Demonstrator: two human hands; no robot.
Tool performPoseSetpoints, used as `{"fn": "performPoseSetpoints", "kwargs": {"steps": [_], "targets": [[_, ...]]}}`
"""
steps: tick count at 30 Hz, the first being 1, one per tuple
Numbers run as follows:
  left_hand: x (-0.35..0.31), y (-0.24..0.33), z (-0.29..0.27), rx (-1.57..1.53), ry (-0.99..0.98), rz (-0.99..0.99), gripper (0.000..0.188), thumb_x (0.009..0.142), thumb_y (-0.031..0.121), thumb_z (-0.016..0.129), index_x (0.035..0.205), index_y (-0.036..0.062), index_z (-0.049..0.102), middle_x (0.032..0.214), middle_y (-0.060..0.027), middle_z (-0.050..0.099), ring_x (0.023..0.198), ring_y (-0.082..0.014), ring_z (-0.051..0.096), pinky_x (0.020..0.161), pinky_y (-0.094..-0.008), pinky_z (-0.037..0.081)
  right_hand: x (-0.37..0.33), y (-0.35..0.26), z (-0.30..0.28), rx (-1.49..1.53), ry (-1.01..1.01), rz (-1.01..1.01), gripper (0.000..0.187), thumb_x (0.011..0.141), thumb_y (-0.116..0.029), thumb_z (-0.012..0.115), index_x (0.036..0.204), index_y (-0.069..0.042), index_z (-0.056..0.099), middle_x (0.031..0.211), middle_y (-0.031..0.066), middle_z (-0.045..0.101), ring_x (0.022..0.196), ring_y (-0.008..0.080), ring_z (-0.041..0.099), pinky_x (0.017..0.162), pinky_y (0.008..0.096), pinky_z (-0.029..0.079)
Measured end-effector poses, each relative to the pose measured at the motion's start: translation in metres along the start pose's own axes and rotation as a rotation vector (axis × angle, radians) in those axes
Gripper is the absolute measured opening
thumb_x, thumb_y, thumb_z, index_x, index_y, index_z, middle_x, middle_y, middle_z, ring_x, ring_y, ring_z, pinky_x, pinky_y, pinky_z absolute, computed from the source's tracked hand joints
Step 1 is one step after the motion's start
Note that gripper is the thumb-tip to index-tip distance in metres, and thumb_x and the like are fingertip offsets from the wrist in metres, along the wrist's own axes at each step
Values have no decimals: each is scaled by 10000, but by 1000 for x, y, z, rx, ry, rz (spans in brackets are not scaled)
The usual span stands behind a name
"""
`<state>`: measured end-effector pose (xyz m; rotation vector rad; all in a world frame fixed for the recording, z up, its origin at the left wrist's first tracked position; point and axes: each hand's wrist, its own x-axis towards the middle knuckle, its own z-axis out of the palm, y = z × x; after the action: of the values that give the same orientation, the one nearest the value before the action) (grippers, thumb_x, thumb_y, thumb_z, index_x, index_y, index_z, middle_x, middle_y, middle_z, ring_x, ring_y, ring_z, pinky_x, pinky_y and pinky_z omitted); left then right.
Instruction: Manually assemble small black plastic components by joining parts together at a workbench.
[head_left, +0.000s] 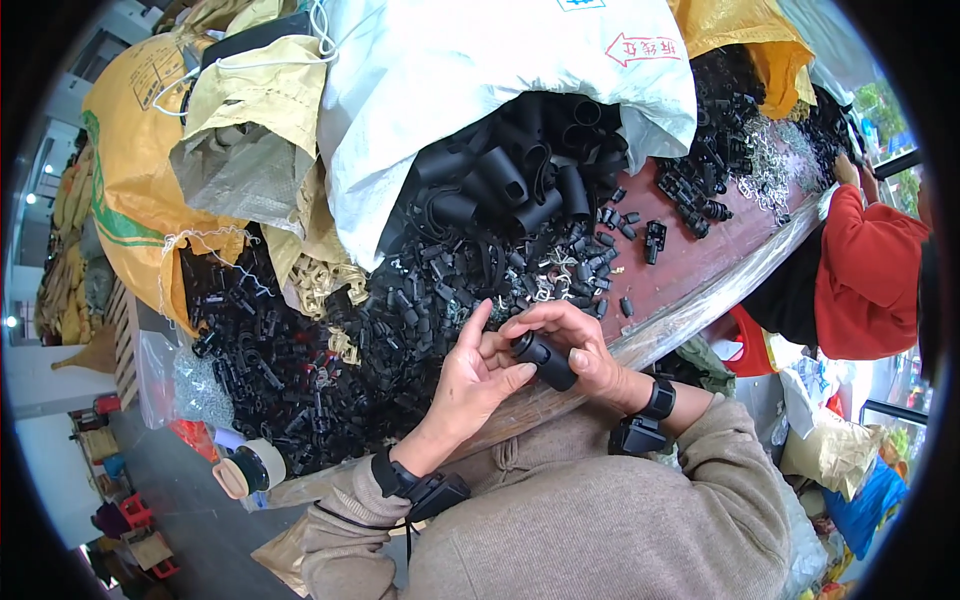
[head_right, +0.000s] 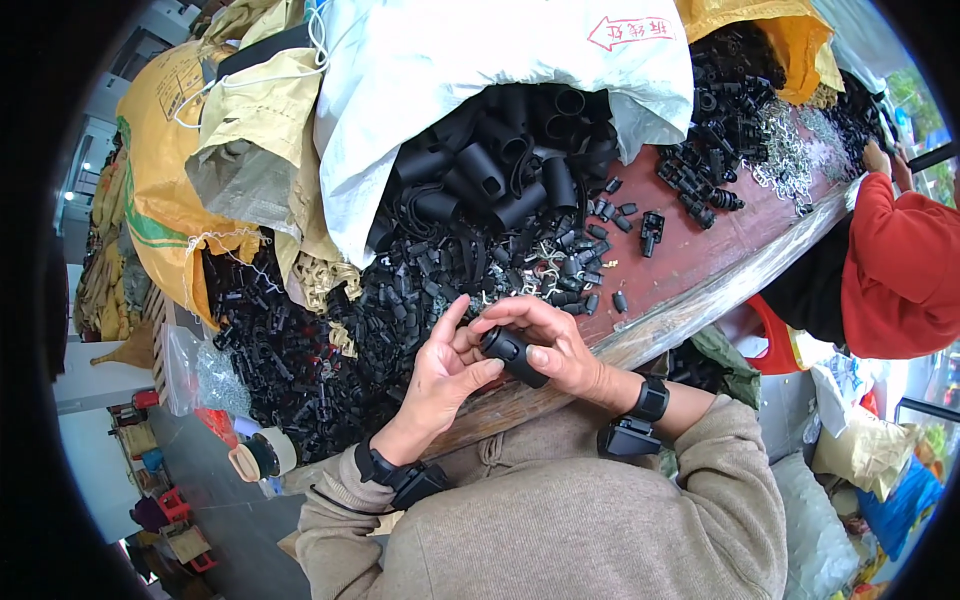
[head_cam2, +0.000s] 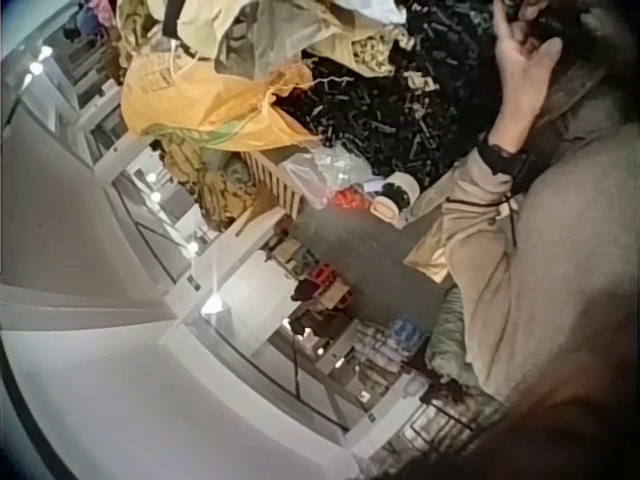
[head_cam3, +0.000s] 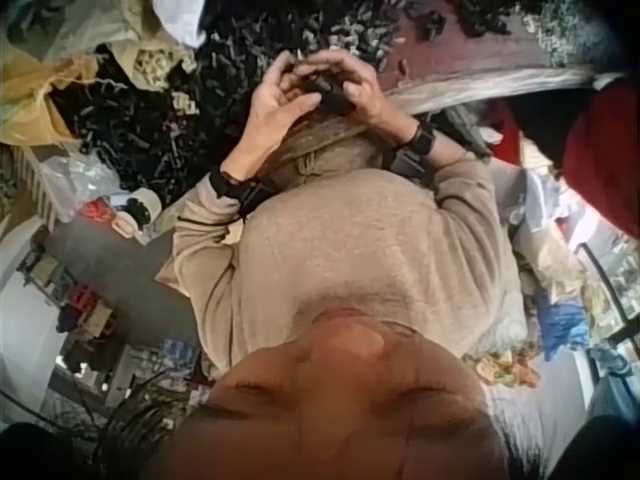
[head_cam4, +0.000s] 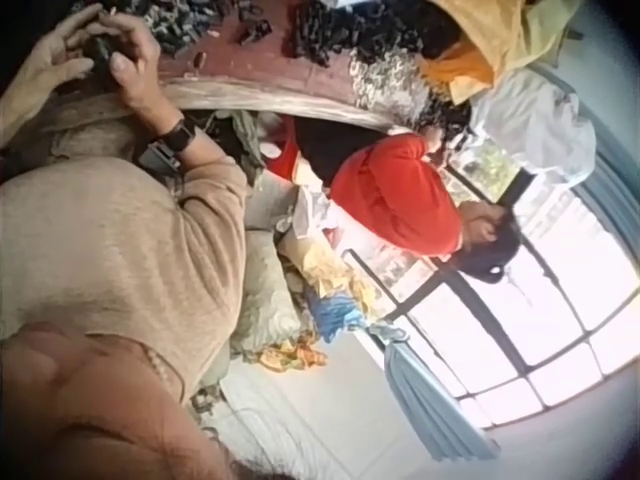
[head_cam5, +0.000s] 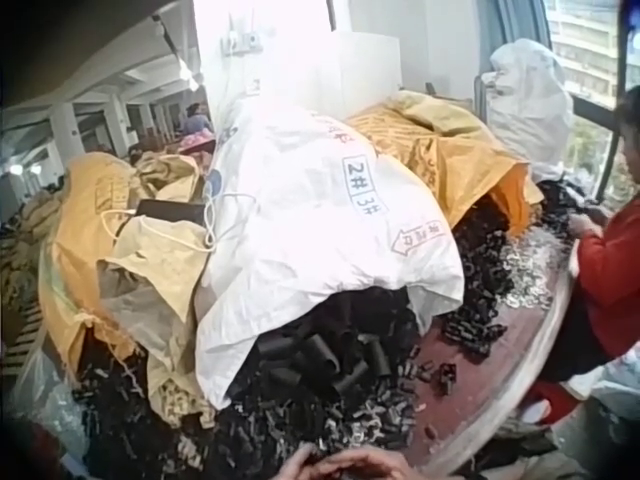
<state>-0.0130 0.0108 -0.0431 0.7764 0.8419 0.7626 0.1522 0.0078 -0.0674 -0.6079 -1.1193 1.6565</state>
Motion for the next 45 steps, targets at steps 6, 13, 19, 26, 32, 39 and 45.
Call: {"fn": "performPoseSetpoints", "kwargs": {"steps": [6,13,19,26,32,39,45], "targets": [[0,2,2,-21,-16,-37,780,720,-23,612,1303,-10,94,1071,-105,471,921,-151,512,778,-258,445,0,-2,5,-98,33,-149,551,761,-442,519,1031,35,459,966,151,544,881,221,544,817,336,410],[-3,1,3,58,-125,-63,710,739,15,603,1285,-36,153,955,-94,529,847,-114,528,774,-234,431,0,-35,0,-638,-49,-323,345,783,-312,488,884,15,533,813,122,578,713,212,553,675,313,421],[-28,39,-45,262,130,103,524,749,52,593,1205,-25,348,891,-75,576,755,-89,536,673,-221,454,-83,-73,-35,-734,369,-159,368,777,-333,487,855,25,524,779,102,558,722,192,515,671,267,382],[-47,63,-124,1290,705,436,307,715,87,598,991,-22,519,833,-120,582,678,-198,564,604,-287,448,-184,-71,-85,-1260,562,514,175,744,-158,542,801,4,513,792,87,528,760,179,510,699,276,388],[-34,54,-158,1667,675,319,318,675,78,616,965,-22,530,752,-148,566,637,-212,549,574,-287,441,-135,-68,-60,-1622,432,66,129,645,-10,563,764,-3,512,749,112,513,750,284,490,697,328,382],[-42,63,-146,1578,720,461,235,714,109,595,929,21,559,812,-128,555,699,-277,557,625,-342,444,-32,-40,-6,-1475,-91,-255,162,588,-83,634,706,-42,530,731,78,486,706,266,467,636,334,366],[-65,61,-107,455,493,337,283,810,145,542,1058,17,495,851,-76,528,704,-164,546,594,-253,457,-13,-17,-2,-1582,-289,-5,122,602,-107,611,679,-54,532,690,79,487,679,252,505,607,334,394]]}}
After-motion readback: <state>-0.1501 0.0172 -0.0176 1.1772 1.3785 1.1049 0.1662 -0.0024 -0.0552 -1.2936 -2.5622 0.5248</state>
